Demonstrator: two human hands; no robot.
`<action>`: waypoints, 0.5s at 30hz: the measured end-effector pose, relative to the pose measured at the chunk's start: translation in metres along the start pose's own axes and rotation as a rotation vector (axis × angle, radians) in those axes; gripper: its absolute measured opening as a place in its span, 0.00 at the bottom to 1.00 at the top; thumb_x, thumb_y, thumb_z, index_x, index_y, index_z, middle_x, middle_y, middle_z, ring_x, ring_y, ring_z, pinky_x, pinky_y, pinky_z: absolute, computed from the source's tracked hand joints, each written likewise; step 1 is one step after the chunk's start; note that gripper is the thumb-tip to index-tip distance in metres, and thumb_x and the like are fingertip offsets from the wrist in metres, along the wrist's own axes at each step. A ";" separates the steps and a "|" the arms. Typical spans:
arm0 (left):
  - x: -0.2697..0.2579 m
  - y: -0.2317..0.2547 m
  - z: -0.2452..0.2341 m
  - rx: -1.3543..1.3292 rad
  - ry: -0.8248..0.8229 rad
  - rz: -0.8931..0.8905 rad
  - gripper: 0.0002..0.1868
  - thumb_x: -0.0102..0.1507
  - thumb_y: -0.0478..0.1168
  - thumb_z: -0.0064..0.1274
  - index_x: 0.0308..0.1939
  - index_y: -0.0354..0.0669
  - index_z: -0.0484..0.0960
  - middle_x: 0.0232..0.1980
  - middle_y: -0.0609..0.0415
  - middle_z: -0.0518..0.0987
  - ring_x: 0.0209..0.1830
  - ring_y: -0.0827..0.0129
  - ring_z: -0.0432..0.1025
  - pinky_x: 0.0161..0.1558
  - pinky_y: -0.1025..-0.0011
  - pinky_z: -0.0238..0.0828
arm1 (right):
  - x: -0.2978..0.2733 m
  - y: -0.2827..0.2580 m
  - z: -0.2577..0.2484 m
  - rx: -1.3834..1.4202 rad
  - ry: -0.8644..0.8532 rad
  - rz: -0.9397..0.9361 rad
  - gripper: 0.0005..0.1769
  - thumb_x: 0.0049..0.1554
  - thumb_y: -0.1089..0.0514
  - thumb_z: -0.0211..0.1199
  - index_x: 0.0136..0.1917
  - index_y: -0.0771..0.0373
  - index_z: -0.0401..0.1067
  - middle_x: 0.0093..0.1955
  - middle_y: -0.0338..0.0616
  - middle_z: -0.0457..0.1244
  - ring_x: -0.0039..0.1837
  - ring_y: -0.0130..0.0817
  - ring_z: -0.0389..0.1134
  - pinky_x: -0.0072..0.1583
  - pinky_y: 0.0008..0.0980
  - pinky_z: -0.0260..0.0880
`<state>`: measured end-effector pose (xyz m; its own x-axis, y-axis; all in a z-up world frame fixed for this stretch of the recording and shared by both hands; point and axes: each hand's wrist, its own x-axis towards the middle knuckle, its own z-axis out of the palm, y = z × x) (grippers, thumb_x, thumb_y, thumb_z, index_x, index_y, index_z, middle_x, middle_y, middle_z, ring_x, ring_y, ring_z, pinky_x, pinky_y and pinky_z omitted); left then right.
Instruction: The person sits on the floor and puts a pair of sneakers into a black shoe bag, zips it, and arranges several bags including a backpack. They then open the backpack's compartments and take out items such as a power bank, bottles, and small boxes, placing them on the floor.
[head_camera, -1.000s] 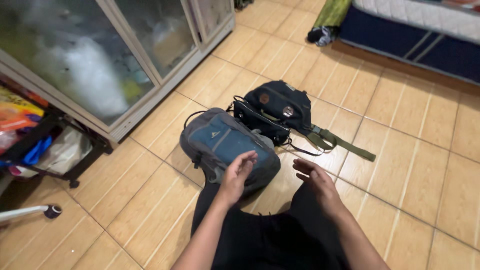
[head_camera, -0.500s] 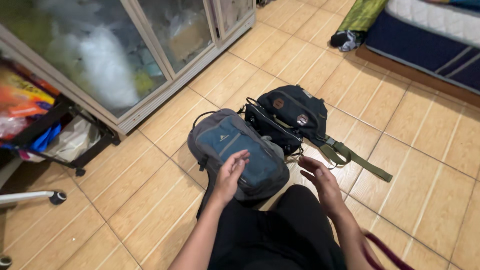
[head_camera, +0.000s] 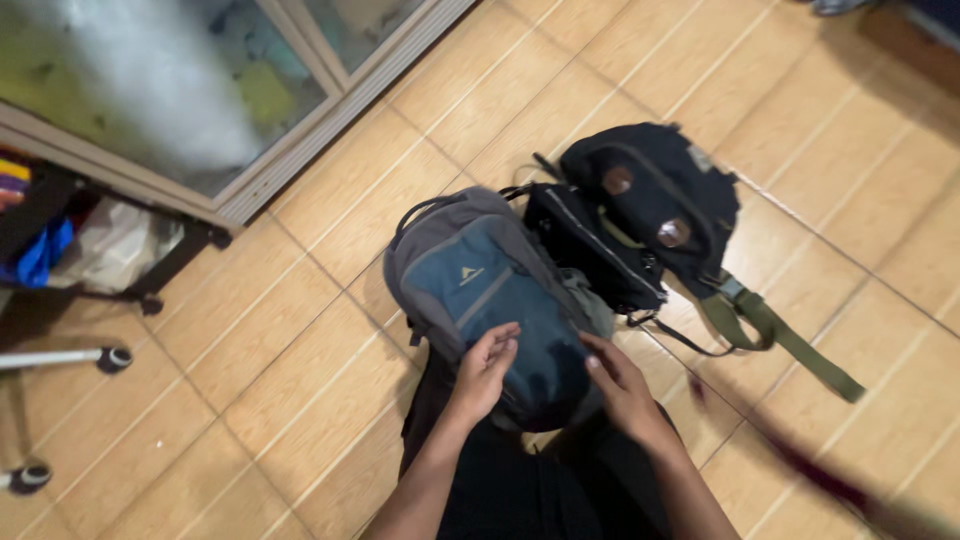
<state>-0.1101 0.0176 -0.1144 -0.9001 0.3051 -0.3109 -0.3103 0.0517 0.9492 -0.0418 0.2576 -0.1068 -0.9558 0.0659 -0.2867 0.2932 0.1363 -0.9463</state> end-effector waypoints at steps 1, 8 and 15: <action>0.005 -0.002 -0.003 0.012 0.000 -0.025 0.25 0.70 0.47 0.48 0.68 0.39 0.73 0.67 0.52 0.78 0.65 0.70 0.72 0.64 0.72 0.67 | 0.010 0.000 0.003 -0.097 0.009 0.069 0.28 0.62 0.50 0.55 0.73 0.60 0.68 0.66 0.49 0.67 0.65 0.44 0.67 0.66 0.36 0.65; 0.012 -0.018 -0.016 0.089 0.143 -0.177 0.23 0.66 0.41 0.57 0.66 0.41 0.80 0.48 0.47 0.81 0.38 0.70 0.70 0.45 0.69 0.69 | 0.033 -0.004 0.010 -0.281 -0.010 -0.012 0.25 0.60 0.52 0.60 0.69 0.62 0.69 0.68 0.52 0.66 0.69 0.44 0.67 0.67 0.37 0.64; 0.066 -0.013 -0.101 0.721 0.805 0.359 0.20 0.59 0.38 0.65 0.54 0.40 0.80 0.53 0.45 0.82 0.56 0.52 0.75 0.59 0.59 0.71 | 0.098 -0.012 0.016 -0.674 0.073 -0.140 0.23 0.54 0.54 0.66 0.62 0.62 0.75 0.64 0.55 0.66 0.66 0.54 0.66 0.67 0.42 0.65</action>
<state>-0.1965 -0.0589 -0.1516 -0.9172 -0.2726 0.2907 0.0191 0.6986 0.7152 -0.1391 0.2463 -0.1258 -0.9885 0.0664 -0.1356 0.1406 0.7313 -0.6674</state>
